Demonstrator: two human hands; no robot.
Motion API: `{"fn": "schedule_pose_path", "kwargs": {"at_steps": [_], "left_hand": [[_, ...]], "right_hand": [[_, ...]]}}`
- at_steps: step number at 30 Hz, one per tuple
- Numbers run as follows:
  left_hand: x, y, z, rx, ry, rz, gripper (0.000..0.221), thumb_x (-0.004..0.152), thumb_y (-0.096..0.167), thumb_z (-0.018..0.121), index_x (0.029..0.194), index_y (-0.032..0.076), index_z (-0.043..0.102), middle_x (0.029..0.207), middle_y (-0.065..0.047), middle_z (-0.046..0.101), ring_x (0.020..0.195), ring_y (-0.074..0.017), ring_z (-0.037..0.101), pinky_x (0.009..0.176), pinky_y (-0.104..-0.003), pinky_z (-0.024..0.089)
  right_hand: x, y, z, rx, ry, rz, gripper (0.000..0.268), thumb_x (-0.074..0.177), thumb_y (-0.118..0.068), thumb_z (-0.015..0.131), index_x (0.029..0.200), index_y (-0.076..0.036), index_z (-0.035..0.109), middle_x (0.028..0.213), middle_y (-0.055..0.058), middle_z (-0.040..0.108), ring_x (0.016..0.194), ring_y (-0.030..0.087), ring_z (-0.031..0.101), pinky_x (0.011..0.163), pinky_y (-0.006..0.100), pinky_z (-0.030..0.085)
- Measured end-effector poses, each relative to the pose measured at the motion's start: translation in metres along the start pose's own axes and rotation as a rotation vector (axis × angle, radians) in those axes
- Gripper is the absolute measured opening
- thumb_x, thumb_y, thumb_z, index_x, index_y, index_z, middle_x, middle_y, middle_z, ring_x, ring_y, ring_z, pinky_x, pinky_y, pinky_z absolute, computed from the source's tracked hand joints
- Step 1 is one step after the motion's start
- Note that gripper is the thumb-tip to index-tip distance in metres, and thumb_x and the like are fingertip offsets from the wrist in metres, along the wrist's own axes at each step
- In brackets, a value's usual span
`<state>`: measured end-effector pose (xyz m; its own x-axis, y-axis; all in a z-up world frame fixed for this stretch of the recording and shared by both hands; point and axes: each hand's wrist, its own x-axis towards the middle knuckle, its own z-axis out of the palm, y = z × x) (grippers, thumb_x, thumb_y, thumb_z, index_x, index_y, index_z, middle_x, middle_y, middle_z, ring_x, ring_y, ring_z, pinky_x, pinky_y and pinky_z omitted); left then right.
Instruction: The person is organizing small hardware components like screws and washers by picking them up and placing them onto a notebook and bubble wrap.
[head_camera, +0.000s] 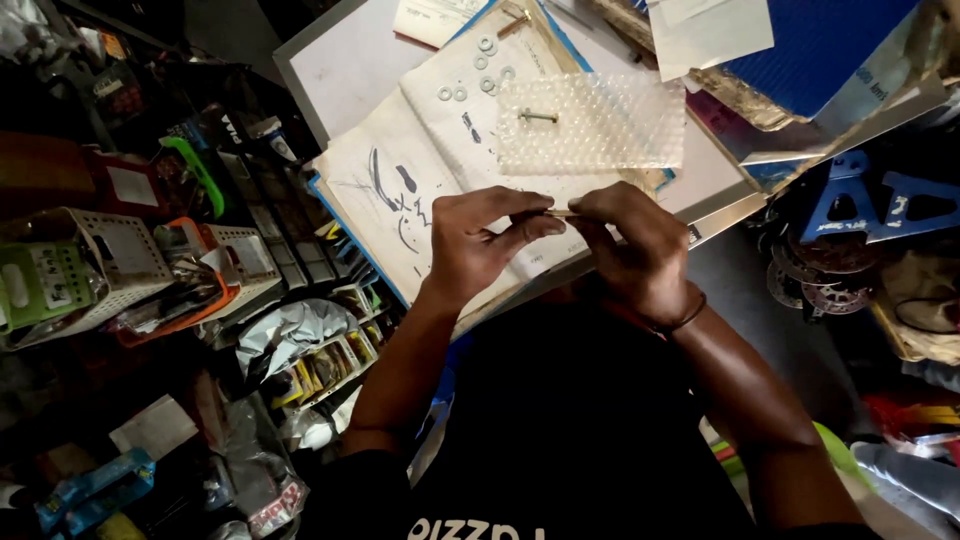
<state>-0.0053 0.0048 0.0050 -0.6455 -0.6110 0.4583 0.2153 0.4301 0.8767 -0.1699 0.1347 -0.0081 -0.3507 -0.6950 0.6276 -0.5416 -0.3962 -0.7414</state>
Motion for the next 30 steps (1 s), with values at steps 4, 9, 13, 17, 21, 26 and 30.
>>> {"fn": "schedule_pose_path", "kwargs": {"at_steps": [4, 9, 13, 17, 21, 26, 30], "left_hand": [[0.003, 0.007, 0.002, 0.014, -0.010, 0.005, 0.024, 0.092, 0.000, 0.094, 0.113, -0.001, 0.084, 0.091, -0.018, 0.085, 0.080, -0.0302, 0.086, 0.070, -0.038, 0.069], [0.009, 0.017, 0.004, 0.070, -0.024, 0.046, 0.016, 0.091, -0.003, 0.093, 0.106, 0.001, 0.086, 0.093, -0.018, 0.084, 0.084, -0.0353, 0.086, 0.073, -0.041, 0.068], [0.010, 0.017, 0.004, 0.075, -0.044, 0.052, 0.019, 0.090, -0.004, 0.093, 0.106, 0.004, 0.086, 0.096, -0.016, 0.085, 0.085, -0.0327, 0.086, 0.075, -0.041, 0.068], [0.012, 0.023, 0.005, 0.081, -0.050, 0.066, 0.018, 0.093, 0.002, 0.093, 0.110, 0.006, 0.086, 0.102, -0.016, 0.085, 0.092, -0.0349, 0.086, 0.077, -0.043, 0.069], [0.012, 0.025, 0.006, 0.121, -0.041, 0.095, 0.014, 0.098, 0.005, 0.088, 0.112, 0.007, 0.087, 0.104, -0.015, 0.085, 0.093, -0.0325, 0.086, 0.079, -0.041, 0.070], [0.005, 0.006, 0.001, 0.147, -0.081, 0.071, 0.031, 0.098, 0.020, 0.090, 0.120, 0.004, 0.076, 0.104, -0.018, 0.080, 0.093, -0.0364, 0.083, 0.077, -0.045, 0.068], [0.006, 0.010, -0.009, 0.138, -0.215, 0.036, 0.039, 0.103, 0.020, 0.086, 0.135, 0.009, 0.067, 0.124, -0.013, 0.073, 0.100, -0.0334, 0.078, 0.077, -0.045, 0.063]], "right_hand": [[0.007, -0.002, -0.006, -0.064, 0.028, -0.165, 0.011, 0.102, 0.012, 0.081, 0.094, 0.005, 0.084, 0.092, 0.021, 0.079, 0.074, 0.036, 0.073, 0.072, 0.043, 0.064], [0.003, 0.004, -0.010, -0.005, -0.075, -0.065, 0.006, 0.100, 0.011, 0.081, 0.103, 0.005, 0.081, 0.093, 0.017, 0.077, 0.076, 0.035, 0.075, 0.071, 0.045, 0.063], [0.007, -0.004, -0.012, -0.028, -0.108, 0.030, 0.007, 0.108, -0.002, 0.080, 0.104, 0.003, 0.080, 0.087, 0.015, 0.074, 0.070, 0.032, 0.071, 0.067, 0.043, 0.060], [0.007, -0.004, -0.011, 0.004, -0.073, 0.130, 0.008, 0.110, -0.002, 0.076, 0.106, 0.003, 0.080, 0.083, 0.015, 0.070, 0.067, 0.030, 0.066, 0.065, 0.043, 0.056], [0.001, 0.002, -0.008, 0.114, -0.050, 0.221, 0.016, 0.113, -0.005, 0.072, 0.101, 0.001, 0.080, 0.078, 0.012, 0.069, 0.065, 0.025, 0.066, 0.063, 0.039, 0.052], [0.002, -0.002, -0.007, 0.152, -0.046, 0.242, 0.013, 0.111, -0.002, 0.073, 0.101, 0.000, 0.080, 0.077, 0.013, 0.069, 0.064, 0.025, 0.066, 0.062, 0.037, 0.050], [0.004, -0.002, -0.008, 0.122, -0.059, 0.207, 0.014, 0.112, -0.003, 0.073, 0.101, 0.000, 0.080, 0.077, 0.013, 0.069, 0.064, 0.026, 0.067, 0.062, 0.036, 0.049]]}}
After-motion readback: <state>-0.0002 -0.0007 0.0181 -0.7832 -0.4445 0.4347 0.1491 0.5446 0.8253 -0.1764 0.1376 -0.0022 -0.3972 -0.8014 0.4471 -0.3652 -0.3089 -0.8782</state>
